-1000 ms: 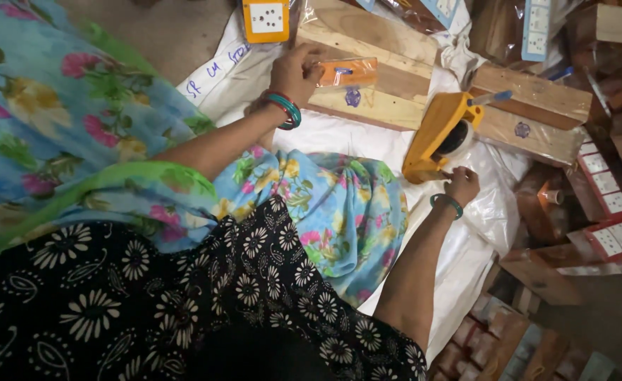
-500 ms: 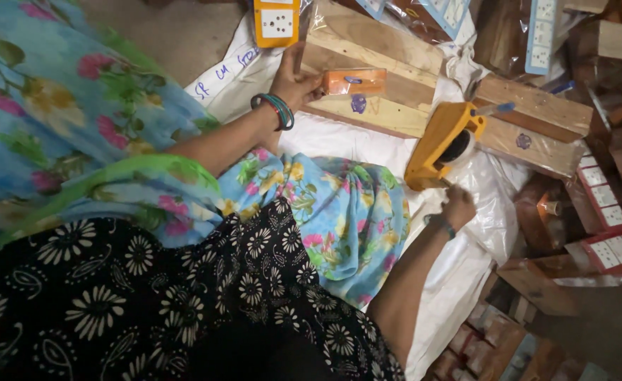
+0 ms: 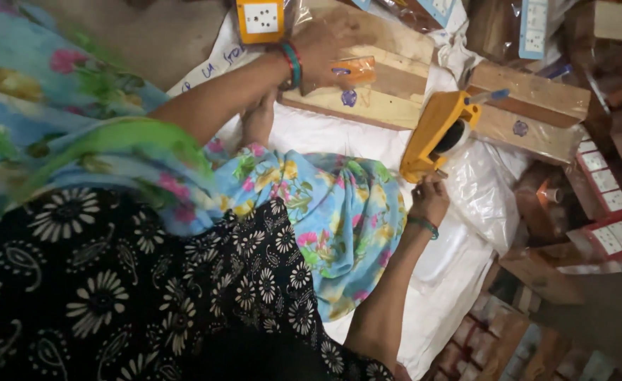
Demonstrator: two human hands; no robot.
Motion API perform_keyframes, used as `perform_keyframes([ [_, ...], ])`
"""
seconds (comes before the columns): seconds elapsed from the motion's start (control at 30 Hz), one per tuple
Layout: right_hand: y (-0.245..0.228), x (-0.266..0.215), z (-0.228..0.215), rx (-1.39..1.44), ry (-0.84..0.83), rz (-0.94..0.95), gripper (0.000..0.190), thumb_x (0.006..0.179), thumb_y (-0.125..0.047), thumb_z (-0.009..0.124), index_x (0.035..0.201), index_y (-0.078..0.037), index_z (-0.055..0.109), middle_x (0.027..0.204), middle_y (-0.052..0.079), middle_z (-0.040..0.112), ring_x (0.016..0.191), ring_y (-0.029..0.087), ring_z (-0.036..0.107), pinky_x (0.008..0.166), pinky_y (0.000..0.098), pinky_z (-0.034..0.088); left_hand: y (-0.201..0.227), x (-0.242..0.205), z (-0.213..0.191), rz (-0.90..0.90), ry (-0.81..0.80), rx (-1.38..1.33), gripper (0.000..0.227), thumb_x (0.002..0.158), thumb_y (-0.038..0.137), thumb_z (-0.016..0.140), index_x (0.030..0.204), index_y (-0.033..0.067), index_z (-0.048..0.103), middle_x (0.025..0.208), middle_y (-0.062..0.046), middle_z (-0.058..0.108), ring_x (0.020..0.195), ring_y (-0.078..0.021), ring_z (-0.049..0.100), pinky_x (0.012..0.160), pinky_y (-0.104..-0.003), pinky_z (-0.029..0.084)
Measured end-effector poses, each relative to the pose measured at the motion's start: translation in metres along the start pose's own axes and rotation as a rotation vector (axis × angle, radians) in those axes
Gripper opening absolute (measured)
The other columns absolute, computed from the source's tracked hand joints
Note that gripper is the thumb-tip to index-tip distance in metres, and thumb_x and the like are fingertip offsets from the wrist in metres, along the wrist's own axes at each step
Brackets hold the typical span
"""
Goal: The person sits on the floor and packs electrical outlet units into clear plastic bags. They use a handheld yellow tape dispenser to seal each bag, then place the finished packages on a wooden board. The person also handles a green outlet unit, turning it over in their hands before packaging.
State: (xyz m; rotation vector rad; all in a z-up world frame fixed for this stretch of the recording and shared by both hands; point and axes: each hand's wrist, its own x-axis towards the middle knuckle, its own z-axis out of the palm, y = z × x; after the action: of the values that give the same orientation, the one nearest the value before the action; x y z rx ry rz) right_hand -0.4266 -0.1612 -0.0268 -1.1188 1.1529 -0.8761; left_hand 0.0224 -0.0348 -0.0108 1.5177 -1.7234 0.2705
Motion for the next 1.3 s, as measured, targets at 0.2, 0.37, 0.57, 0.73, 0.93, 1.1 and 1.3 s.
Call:
perform_keyframes([
  [0.2, -0.059, -0.031, 0.102, 0.108, -0.026, -0.18, 0.011, 0.097, -0.008, 0.071, 0.104, 0.0, 0.069, 0.09, 0.004, 0.065, 0.078, 0.012, 0.06, 0.067, 0.0236, 0.048, 0.04, -0.031, 0.003, -0.443, -0.256, -0.178, 0.093, 0.08, 0.02, 0.083, 0.159, 0.0183, 0.034, 0.133, -0.017, 0.057, 0.119, -0.039, 0.059, 0.097, -0.05, 0.051],
  [0.37, -0.047, -0.045, 0.192, 0.151, -0.142, -0.167, 0.019, 0.096, -0.007, 0.069, 0.112, 0.002, 0.072, 0.092, 0.007, 0.07, 0.077, 0.012, 0.062, 0.068, 0.0235, 0.05, 0.073, -0.047, -0.03, -0.552, -0.048, -0.208, 0.093, 0.082, 0.024, 0.083, 0.159, 0.0244, 0.031, 0.136, -0.017, 0.06, 0.113, -0.0432, 0.062, 0.092, -0.05, 0.053],
  [0.57, -0.018, -0.053, 0.218, 0.19, -0.126, -0.165, 0.023, 0.097, -0.005, 0.067, 0.117, 0.004, 0.072, 0.094, 0.008, 0.07, 0.073, 0.01, 0.057, 0.066, 0.0229, 0.048, 0.082, -0.033, -0.043, -0.651, -0.273, -0.12, 0.081, 0.089, 0.028, 0.072, 0.16, 0.036, 0.033, 0.143, -0.026, 0.048, 0.121, -0.0434, 0.054, 0.101, -0.053, 0.048],
  [0.73, -0.006, -0.044, 0.196, 0.233, -0.062, -0.156, 0.024, 0.099, -0.008, 0.065, 0.119, 0.005, 0.07, 0.093, 0.008, 0.07, 0.073, 0.011, 0.059, 0.067, 0.0228, 0.049, 0.039, -0.002, -0.017, 0.061, -0.387, 0.356, 0.076, 0.073, 0.021, 0.073, 0.143, 0.0425, 0.054, 0.163, -0.011, 0.041, 0.145, -0.0347, 0.033, 0.102, -0.072, 0.025],
  [0.93, -0.001, -0.045, 0.194, 0.286, -0.062, -0.213, 0.026, 0.1, -0.008, 0.066, 0.121, 0.005, 0.07, 0.095, 0.008, 0.071, 0.075, 0.011, 0.06, 0.069, 0.0227, 0.05, 0.033, 0.009, 0.011, -0.017, -0.688, 0.334, 0.062, 0.076, 0.053, 0.082, 0.125, 0.0178, 0.068, 0.133, -0.004, 0.064, 0.155, -0.029, 0.029, 0.116, -0.076, 0.018],
  [1.1, -0.002, -0.046, 0.197, 0.25, -0.031, -0.213, 0.025, 0.1, -0.009, 0.067, 0.12, 0.005, 0.07, 0.094, 0.008, 0.07, 0.073, 0.011, 0.059, 0.068, 0.0237, 0.049, 0.045, -0.014, 0.028, -0.279, -0.483, 0.0, 0.064, 0.075, 0.041, 0.081, 0.133, 0.0176, 0.065, 0.131, -0.008, 0.063, 0.145, -0.0323, 0.036, 0.116, -0.073, 0.024],
  [1.3, -0.015, -0.055, 0.2, 0.326, 0.01, -0.26, 0.025, 0.101, -0.01, 0.067, 0.121, 0.004, 0.07, 0.097, 0.007, 0.068, 0.08, 0.01, 0.058, 0.071, 0.0231, 0.049, 0.053, 0.022, 0.011, -0.203, -0.432, 0.012, 0.039, 0.095, 0.034, 0.072, 0.132, 0.0219, 0.068, 0.153, -0.013, 0.053, 0.154, -0.0405, 0.028, 0.113, -0.078, 0.025],
])
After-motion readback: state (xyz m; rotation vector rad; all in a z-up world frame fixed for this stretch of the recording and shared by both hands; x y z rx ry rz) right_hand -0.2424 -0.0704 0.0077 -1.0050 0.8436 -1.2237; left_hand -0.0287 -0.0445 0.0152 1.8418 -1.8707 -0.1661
